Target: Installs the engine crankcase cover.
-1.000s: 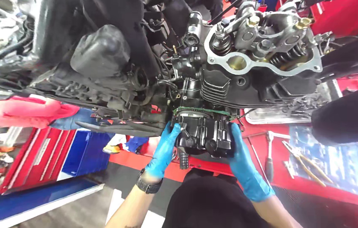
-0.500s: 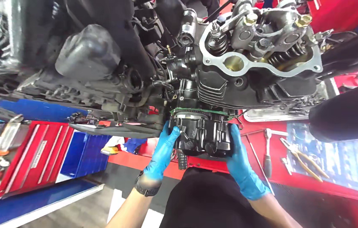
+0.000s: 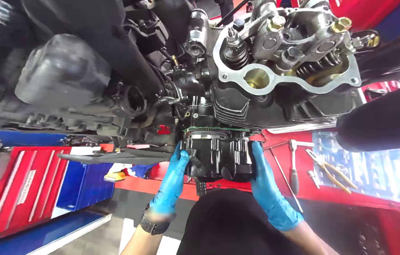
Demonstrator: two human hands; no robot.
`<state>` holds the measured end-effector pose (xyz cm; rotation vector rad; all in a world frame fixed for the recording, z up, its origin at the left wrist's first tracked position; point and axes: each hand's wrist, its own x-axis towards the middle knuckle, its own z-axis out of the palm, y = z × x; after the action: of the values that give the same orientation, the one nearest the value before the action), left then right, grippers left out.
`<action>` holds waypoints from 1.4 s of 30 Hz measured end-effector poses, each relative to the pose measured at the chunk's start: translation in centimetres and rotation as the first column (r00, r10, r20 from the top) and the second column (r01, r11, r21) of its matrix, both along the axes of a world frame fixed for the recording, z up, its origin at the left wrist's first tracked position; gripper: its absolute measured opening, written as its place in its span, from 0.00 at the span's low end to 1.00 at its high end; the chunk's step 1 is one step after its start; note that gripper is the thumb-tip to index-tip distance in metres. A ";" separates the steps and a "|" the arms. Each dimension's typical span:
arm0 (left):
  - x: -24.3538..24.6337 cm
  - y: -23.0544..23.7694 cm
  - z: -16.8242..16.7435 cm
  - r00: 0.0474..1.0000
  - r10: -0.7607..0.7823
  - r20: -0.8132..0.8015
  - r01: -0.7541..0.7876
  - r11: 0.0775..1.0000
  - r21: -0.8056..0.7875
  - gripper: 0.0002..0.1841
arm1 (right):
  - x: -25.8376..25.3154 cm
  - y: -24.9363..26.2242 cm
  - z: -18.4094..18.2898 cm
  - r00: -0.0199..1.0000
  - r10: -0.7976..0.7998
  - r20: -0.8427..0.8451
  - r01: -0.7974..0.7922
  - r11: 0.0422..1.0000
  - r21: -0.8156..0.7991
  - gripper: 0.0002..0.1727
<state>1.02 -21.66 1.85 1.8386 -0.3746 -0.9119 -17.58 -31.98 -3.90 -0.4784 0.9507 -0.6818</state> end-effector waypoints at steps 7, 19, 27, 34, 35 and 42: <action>0.3 -0.3 -0.7 0.998 0.040 -0.040 -0.043 0.995 -0.088 0.50 | 0.4 0.1 0.3 1.000 -0.028 0.006 0.028 0.999 -0.029 0.32; 0.4 -2.0 -0.4 0.999 0.042 0.015 -0.042 0.997 -0.060 0.61 | 0.7 -1.5 -1.0 0.998 -0.010 0.054 0.009 1.000 0.021 0.32; 0.4 -1.6 -0.8 0.996 0.086 -0.021 -0.088 0.989 -0.118 0.52 | 0.8 -1.5 -0.2 0.999 -0.032 0.041 0.031 0.999 0.039 0.30; 0.4 -1.8 -0.6 0.998 0.059 -0.009 -0.060 0.994 -0.087 0.51 | 0.7 -1.5 -0.6 0.999 -0.029 0.046 0.028 1.000 0.012 0.31; 0.3 -2.0 -0.4 0.999 0.049 0.002 -0.048 0.996 -0.079 0.54 | 0.7 -1.5 -0.6 0.999 -0.030 0.037 0.030 1.000 0.005 0.31; 0.4 -2.0 -0.1 0.998 0.057 -0.004 -0.057 0.997 -0.050 0.64 | 1.0 -1.1 -0.7 0.998 -0.062 0.014 0.063 0.998 -0.006 0.31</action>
<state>1.39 -23.62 1.79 1.7933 -0.3385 -0.8587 -16.55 -33.10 -4.65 -0.4503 0.9537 -0.7439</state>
